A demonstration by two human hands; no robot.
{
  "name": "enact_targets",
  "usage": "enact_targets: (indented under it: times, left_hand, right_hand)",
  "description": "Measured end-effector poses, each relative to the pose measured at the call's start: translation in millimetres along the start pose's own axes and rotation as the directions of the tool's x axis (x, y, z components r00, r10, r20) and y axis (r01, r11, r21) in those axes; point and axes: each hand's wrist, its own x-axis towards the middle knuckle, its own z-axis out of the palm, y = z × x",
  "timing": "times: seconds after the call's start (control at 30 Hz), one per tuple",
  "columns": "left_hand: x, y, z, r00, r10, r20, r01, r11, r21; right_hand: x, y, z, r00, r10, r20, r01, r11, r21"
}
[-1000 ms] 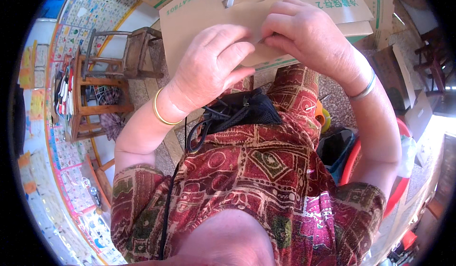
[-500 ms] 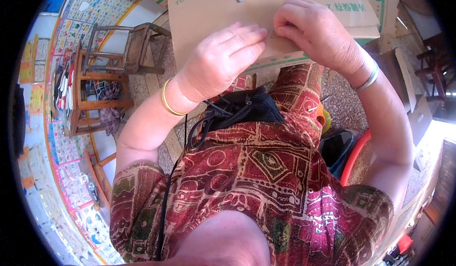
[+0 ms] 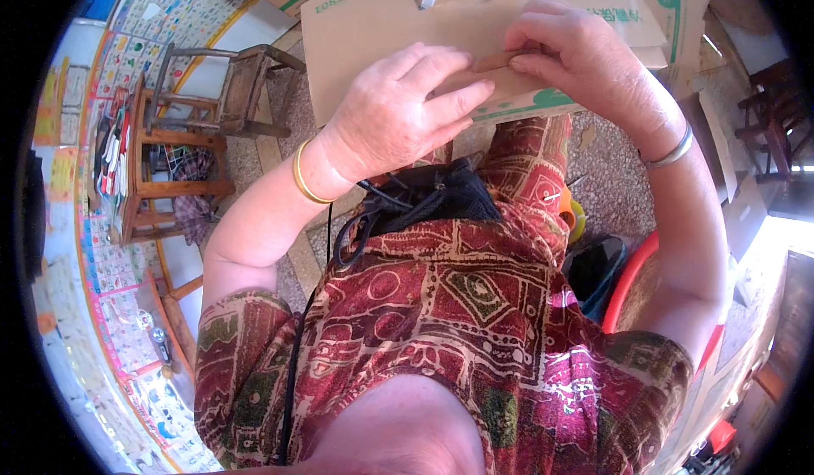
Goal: The person sits on the floor and assembles flat-packed cardboard boxes by hand. They fold the flaps, insert the handles, and secure the tabs to form the box structure. The person handles multiple boxes, stacking the completed ones nearby.
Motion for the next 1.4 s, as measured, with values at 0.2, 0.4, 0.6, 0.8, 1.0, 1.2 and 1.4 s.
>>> enact_targets:
  times: [0.2,0.4,0.6,0.8,1.0,1.2,1.4]
  left_hand:
    - [5,-10,-5,1.0,0.021,0.02,-0.021,0.999,0.034]
    - [13,-44,-16,0.999,0.042,0.012,-0.041,0.998,-0.051]
    - [2,-39,-13,1.0,-0.025,0.009,0.027,0.973,-0.227]
    - [-5,-32,-8,0.999,-0.042,-0.008,0.039,0.978,-0.203]
    - [-7,-29,-4,0.997,-0.07,0.015,0.071,0.983,-0.169]
    - [-13,-36,9,0.998,0.066,-0.017,-0.068,0.992,-0.103]
    - [-7,-41,9,0.997,0.082,-0.002,-0.081,0.991,-0.103]
  right_hand:
    - [-5,6,14,0.971,-0.13,-0.199,0.115,0.99,-0.087]
    - [8,-7,14,0.969,-0.028,-0.244,0.02,0.999,-0.033]
    - [-1,-17,25,0.967,-0.093,-0.239,0.075,0.994,-0.084]
    - [-13,-17,26,0.965,-0.167,-0.2,0.144,0.982,-0.123]
    - [-21,-8,40,0.919,-0.341,-0.198,0.273,0.912,-0.306]
    - [-32,-21,51,0.923,-0.352,-0.159,0.209,0.802,-0.56]
    - [-34,-19,40,0.958,-0.244,-0.148,0.151,0.874,-0.461]
